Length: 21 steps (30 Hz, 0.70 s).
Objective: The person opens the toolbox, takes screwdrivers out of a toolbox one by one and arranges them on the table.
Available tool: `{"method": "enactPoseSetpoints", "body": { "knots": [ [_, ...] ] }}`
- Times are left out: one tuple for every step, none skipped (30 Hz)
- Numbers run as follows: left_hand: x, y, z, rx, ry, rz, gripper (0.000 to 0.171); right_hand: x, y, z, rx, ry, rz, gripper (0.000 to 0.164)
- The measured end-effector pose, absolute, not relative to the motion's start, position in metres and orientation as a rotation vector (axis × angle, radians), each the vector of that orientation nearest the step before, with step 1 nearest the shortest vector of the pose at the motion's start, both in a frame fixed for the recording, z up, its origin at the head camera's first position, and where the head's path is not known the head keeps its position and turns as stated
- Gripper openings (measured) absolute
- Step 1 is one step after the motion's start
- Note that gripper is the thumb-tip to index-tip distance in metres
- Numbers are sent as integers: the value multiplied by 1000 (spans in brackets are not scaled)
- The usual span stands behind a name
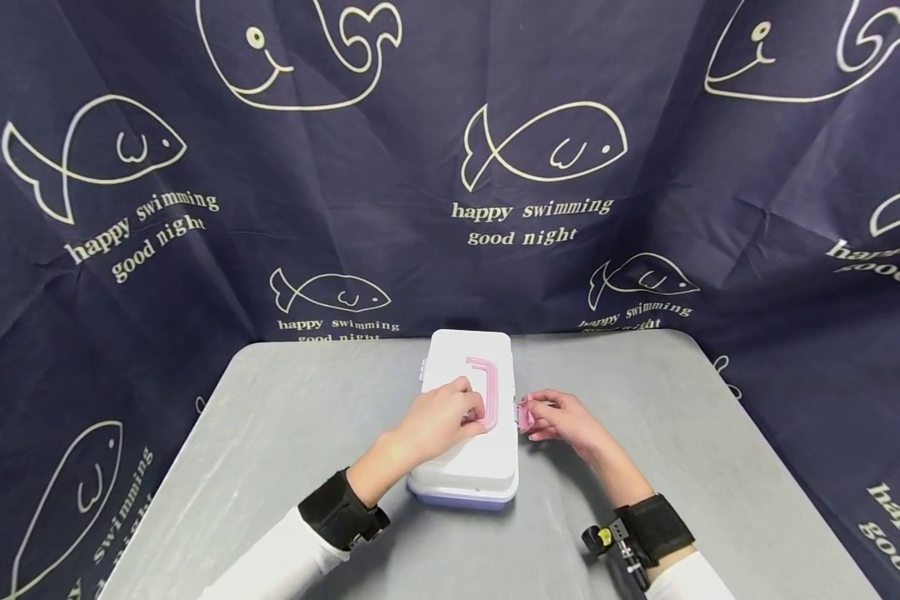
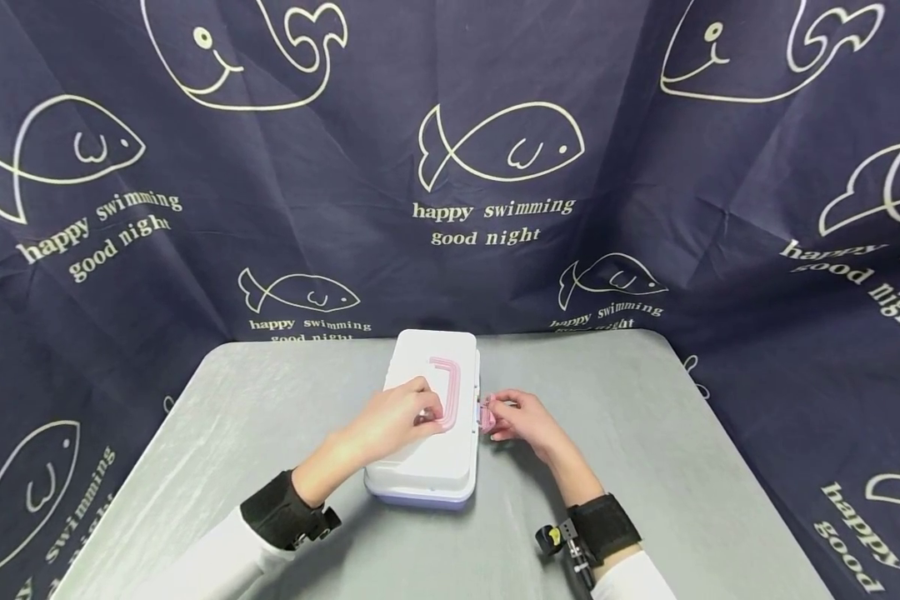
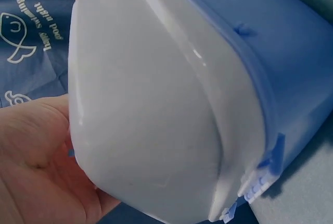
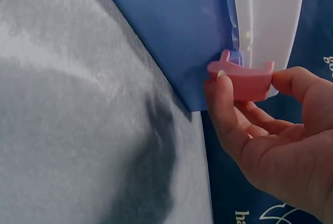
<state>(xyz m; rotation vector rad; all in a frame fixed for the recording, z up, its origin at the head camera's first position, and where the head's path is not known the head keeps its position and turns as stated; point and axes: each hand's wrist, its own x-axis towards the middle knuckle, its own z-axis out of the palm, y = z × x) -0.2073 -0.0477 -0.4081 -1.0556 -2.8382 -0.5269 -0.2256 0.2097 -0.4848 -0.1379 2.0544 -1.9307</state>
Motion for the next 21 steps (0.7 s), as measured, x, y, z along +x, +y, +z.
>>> {"method": "enactPoseSetpoints", "body": {
  "knots": [
    [-207,-47,-408,-1058,-2833,-527,13,-226,212,-485,-155,2053,-1927,46],
    [-207,-46,-408,-1065,-2824,-528,13,-226,213,-486,-159,2050,-1926,46],
    [-207,-46,-408,-1076,-2816,-526,15,-226,215,-487,-159,2046,-1925,46],
    [-207,-46,-408,-1090,-2807,-519,17,-227,216,-489,-153,2042,-1925,45],
    [-207,-45,-409,-1111,-2794,-511,20,-228,218,-490,-155,2036,-1925,44],
    [-207,-45,-409,-1132,-2784,-505,23,-229,219,-492,-148,2030,-1924,44],
    [-207,-45,-409,-1155,-2774,-498,25,-229,220,-493,-143,2023,-1924,43],
    [-207,-46,-409,-1181,-2763,-484,27,-229,220,-493,-133,2019,-1925,42],
    [-206,-46,-409,-1208,-2753,-470,29,-229,221,-494,-128,2020,-1924,42],
    [-206,-45,-408,-1234,-2747,-455,31,-229,222,-495,-121,2026,-1921,41],
    [-205,-45,-407,-1257,-2741,-437,33,-229,222,-495,-109,2039,-1915,41],
    [-203,-44,-407,-1274,-2741,-416,35,-229,222,-495,-96,2062,-1903,40],
    [-202,-42,-406,-1284,-2744,-391,37,-228,222,-496,-75,2093,-1889,39],
    [-200,-41,-405,-1291,-2749,-353,39,-227,222,-496,-52,2131,-1863,38],
    [-197,-39,-404,-1292,-2760,-316,41,-226,221,-496,-27,2169,-1835,37],
    [-195,-37,-404,-1290,-2769,-273,43,-226,220,-496,1,2197,-1809,35],
    [-193,-36,-404,-1284,-2777,-223,46,-225,219,-496,25,2216,-1789,34],
    [-190,-34,-404,-1278,-2787,-172,49,-224,218,-497,42,2227,-1775,33],
    [-188,-32,-403,-1269,-2795,-126,54,-224,216,-497,58,2231,-1769,31],
    [-186,-31,-403,-1260,-2797,-80,60,-223,215,-498,64,2226,-1774,30],
    [-185,-30,-403,-1251,-2802,-43,66,-223,213,-498,60,2214,-1788,29]
  ]
}}
